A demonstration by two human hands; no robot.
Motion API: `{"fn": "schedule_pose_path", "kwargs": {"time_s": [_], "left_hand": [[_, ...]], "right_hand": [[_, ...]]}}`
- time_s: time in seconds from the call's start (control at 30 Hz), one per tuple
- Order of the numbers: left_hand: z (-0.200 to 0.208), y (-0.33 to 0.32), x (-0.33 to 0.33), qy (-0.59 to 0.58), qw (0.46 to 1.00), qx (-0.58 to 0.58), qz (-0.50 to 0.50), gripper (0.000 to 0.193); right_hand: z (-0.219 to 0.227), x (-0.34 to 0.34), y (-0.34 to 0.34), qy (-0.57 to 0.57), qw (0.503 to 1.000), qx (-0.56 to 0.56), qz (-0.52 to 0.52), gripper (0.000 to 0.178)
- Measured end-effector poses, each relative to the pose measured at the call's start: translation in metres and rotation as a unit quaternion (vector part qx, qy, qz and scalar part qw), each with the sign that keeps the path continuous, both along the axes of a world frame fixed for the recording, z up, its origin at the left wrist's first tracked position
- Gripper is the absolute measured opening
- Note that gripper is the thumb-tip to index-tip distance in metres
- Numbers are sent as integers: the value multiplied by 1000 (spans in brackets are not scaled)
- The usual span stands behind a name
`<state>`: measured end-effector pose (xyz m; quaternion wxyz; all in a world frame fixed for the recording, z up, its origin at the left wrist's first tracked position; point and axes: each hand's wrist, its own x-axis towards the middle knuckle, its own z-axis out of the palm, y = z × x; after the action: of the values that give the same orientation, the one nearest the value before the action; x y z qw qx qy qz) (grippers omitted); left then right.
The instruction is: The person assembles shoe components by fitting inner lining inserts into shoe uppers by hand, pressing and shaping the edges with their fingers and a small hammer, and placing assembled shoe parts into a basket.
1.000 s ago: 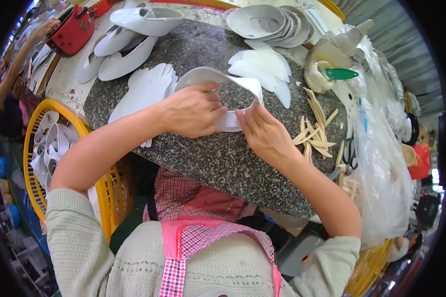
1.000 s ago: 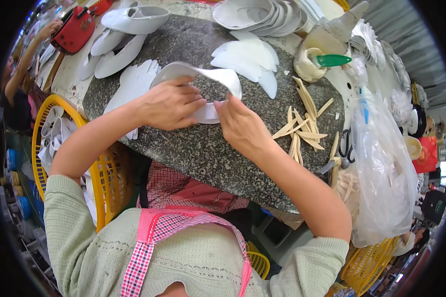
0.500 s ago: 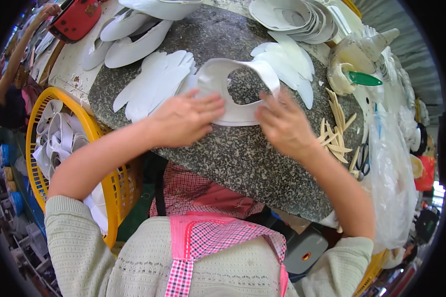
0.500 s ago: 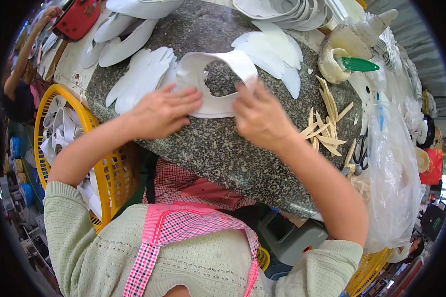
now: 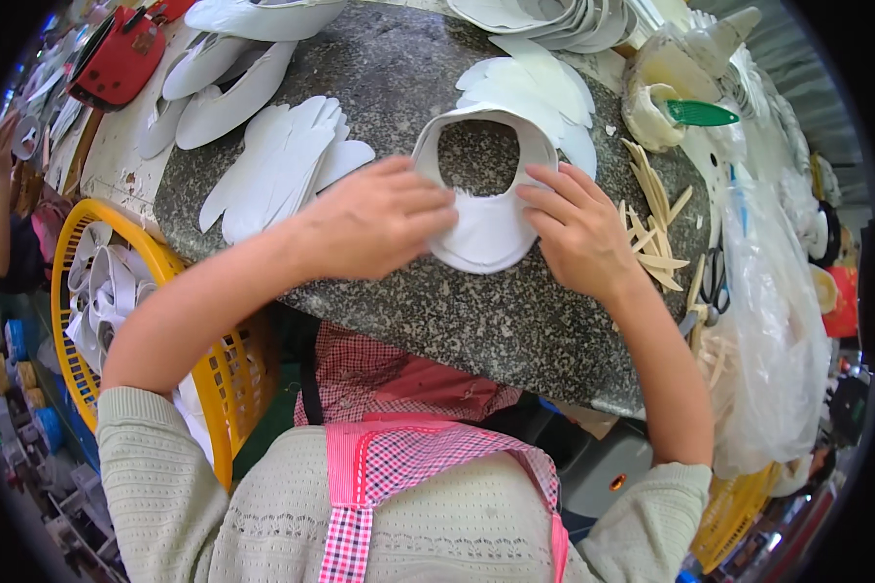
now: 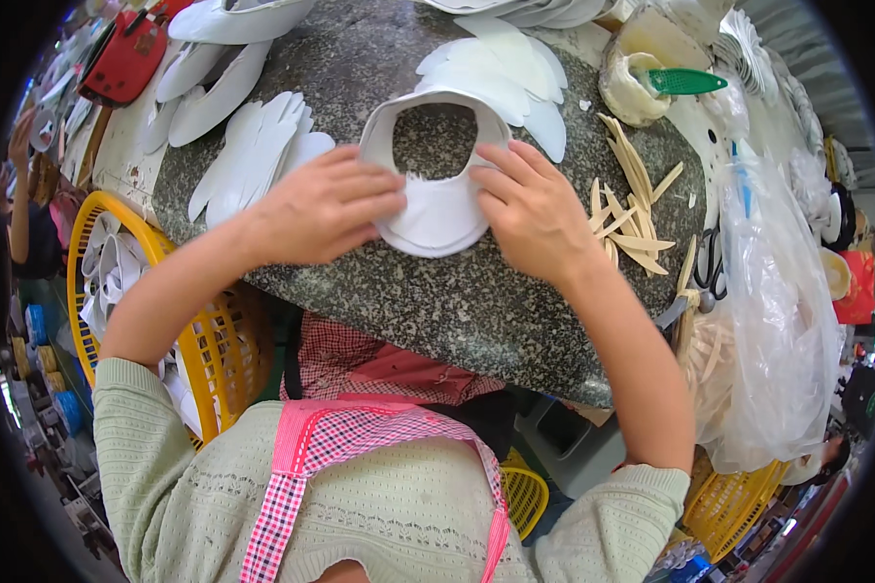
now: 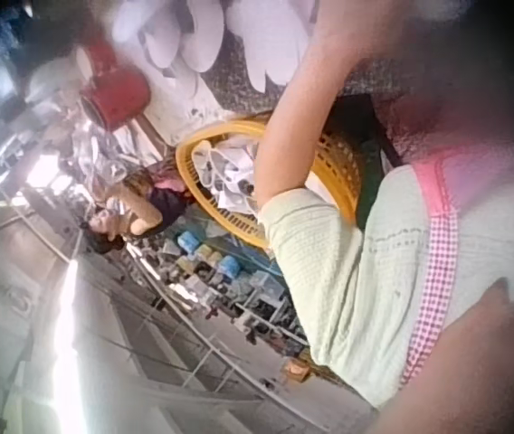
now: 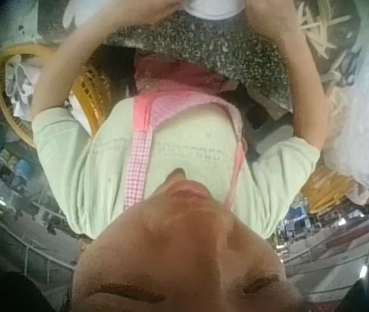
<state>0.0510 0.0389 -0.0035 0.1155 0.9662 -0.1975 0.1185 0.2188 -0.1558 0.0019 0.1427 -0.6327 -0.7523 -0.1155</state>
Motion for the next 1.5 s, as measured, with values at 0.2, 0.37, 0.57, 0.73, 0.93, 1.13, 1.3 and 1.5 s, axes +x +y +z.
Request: {"fn": "schedule_pose_path", "kwargs": {"time_s": [0.2,0.37,0.57,0.73,0.93,1.13,1.3,1.5], "left_hand": [[-8,-16,7,10,996,-89,-16,34],[-14,-11,5,-30,996,-81,-33,29],[-28,-21,1,-89,992,-73,46,21],[-29,-24,-9,-86,989,-76,88,16],[-25,-23,-25,-55,997,46,37,21],[-27,-27,-36,-42,993,59,94,41],[-17,-28,-32,24,996,42,81,41],[-22,-30,-29,1,996,42,78,39]], "right_hand": [[-21,-47,1,244,968,26,-49,34],[-33,-43,-2,290,953,62,-60,35],[-34,-48,3,254,958,111,-73,25],[-43,-51,3,235,960,129,-85,19],[-42,-57,-15,139,986,67,-62,22],[-20,-66,-40,99,993,-35,-57,28],[1,-52,-21,426,891,54,-145,18],[-15,-48,18,391,883,-25,-259,34]]}}
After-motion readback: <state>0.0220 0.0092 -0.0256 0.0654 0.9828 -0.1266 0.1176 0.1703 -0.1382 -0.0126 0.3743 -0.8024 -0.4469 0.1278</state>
